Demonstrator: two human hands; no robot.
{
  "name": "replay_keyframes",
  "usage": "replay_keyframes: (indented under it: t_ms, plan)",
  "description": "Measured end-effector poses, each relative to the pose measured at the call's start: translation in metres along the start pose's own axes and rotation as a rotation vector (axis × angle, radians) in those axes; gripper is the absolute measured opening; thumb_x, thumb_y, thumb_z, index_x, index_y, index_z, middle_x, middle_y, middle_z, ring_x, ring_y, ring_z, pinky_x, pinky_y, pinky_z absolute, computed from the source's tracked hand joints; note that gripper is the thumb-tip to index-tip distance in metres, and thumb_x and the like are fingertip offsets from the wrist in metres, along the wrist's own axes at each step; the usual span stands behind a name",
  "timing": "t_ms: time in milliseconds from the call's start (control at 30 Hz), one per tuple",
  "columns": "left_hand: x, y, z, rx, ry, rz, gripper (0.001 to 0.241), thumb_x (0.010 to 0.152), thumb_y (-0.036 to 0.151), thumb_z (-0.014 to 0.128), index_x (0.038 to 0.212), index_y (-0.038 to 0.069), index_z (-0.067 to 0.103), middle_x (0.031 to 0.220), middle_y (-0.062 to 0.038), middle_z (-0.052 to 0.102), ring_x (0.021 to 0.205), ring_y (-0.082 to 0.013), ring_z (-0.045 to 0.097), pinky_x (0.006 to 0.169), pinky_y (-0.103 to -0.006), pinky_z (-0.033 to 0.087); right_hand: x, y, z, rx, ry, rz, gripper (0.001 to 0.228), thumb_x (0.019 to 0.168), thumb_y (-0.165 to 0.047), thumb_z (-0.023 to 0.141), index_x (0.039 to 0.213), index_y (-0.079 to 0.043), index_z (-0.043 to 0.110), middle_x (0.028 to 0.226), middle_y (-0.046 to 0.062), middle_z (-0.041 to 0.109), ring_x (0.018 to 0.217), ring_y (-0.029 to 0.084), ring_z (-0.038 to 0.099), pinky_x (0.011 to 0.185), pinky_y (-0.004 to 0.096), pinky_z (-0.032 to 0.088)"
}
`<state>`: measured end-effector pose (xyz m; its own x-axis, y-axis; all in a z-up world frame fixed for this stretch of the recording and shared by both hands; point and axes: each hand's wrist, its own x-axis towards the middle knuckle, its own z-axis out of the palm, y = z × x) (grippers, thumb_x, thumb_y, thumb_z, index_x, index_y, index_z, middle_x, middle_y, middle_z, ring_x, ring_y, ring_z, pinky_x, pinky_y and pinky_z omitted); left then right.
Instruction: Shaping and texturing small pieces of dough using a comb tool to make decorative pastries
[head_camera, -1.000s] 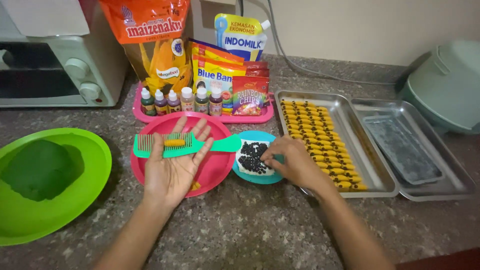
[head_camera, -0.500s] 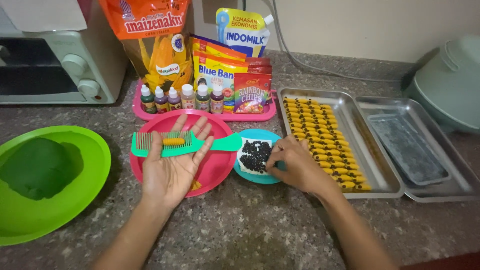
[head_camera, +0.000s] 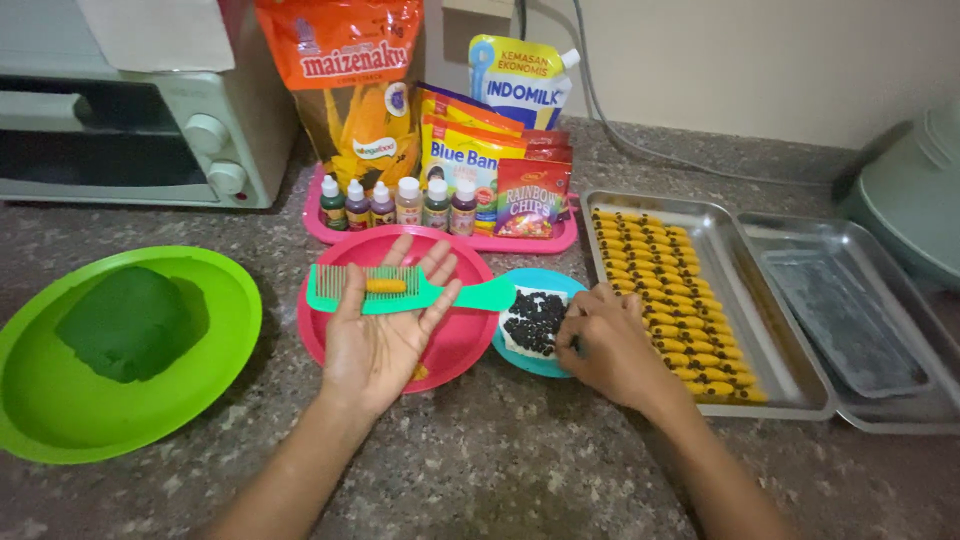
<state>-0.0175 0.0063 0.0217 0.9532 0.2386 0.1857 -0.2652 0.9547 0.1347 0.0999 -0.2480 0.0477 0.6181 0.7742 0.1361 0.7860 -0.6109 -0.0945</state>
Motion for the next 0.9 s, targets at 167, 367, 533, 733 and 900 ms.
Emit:
replay_keyframes:
  t_ms: [167, 367, 533, 733, 900]
  plan:
    - [0.001, -0.001, 0.001, 0.019, 0.044, -0.006, 0.065, 0.102, 0.049, 0.047, 0.152, 0.007, 0.04, 0.156, -0.032, 0.039, 0.146, -0.0469, 0.038, 0.118, -0.063, 0.034, -0.001, -0.006, -0.017, 0.154, 0.007, 0.066, 0.008, 0.081, -0.019, 0.078, 0.074, -0.018, 0.075, 0.086, -0.003, 0.063, 0.093, 0.02, 0.054, 0.087, 0.04, 0.033]
    - [0.001, -0.007, 0.014, 0.066, 0.139, -0.026, 0.066, 0.1, 0.052, 0.043, 0.152, 0.011, 0.04, 0.156, -0.029, 0.042, 0.144, -0.0429, 0.044, 0.115, -0.059, 0.039, 0.021, -0.004, -0.044, 0.434, 0.32, -0.177, 0.005, 0.076, -0.013, 0.083, 0.078, -0.017, 0.08, 0.089, 0.008, 0.069, 0.093, 0.031, 0.062, 0.084, 0.043, 0.043]
    - [0.003, -0.011, 0.004, 0.122, 0.117, -0.038, 0.065, 0.103, 0.054, 0.039, 0.152, 0.012, 0.042, 0.153, -0.027, 0.047, 0.133, -0.0372, 0.055, 0.104, -0.0514, 0.051, 0.069, -0.064, -0.043, 0.36, 0.514, -0.433, 0.008, 0.079, -0.029, 0.083, 0.08, -0.025, 0.076, 0.096, 0.001, 0.067, 0.099, 0.025, 0.06, 0.086, 0.038, 0.038]
    - [0.021, -0.016, -0.044, 0.118, 0.193, -0.045, 0.06, 0.104, 0.056, 0.041, 0.146, 0.014, 0.052, 0.145, -0.018, 0.059, 0.122, -0.0301, 0.064, 0.098, -0.0485, 0.057, 0.109, -0.112, -0.028, 0.372, 0.53, -0.606, 0.008, 0.083, -0.028, 0.078, 0.082, -0.022, 0.074, 0.095, 0.001, 0.064, 0.1, 0.025, 0.057, 0.087, 0.04, 0.034]
    - [0.011, -0.02, -0.014, 0.032, 0.21, -0.055, 0.052, 0.105, 0.051, 0.044, 0.137, 0.013, 0.061, 0.141, -0.018, 0.063, 0.126, -0.0321, 0.062, 0.106, -0.0508, 0.052, 0.113, -0.118, -0.032, 0.257, 0.481, -0.614, 0.008, 0.082, -0.026, 0.078, 0.082, -0.021, 0.072, 0.095, 0.0, 0.062, 0.103, 0.023, 0.054, 0.09, 0.043, 0.033]
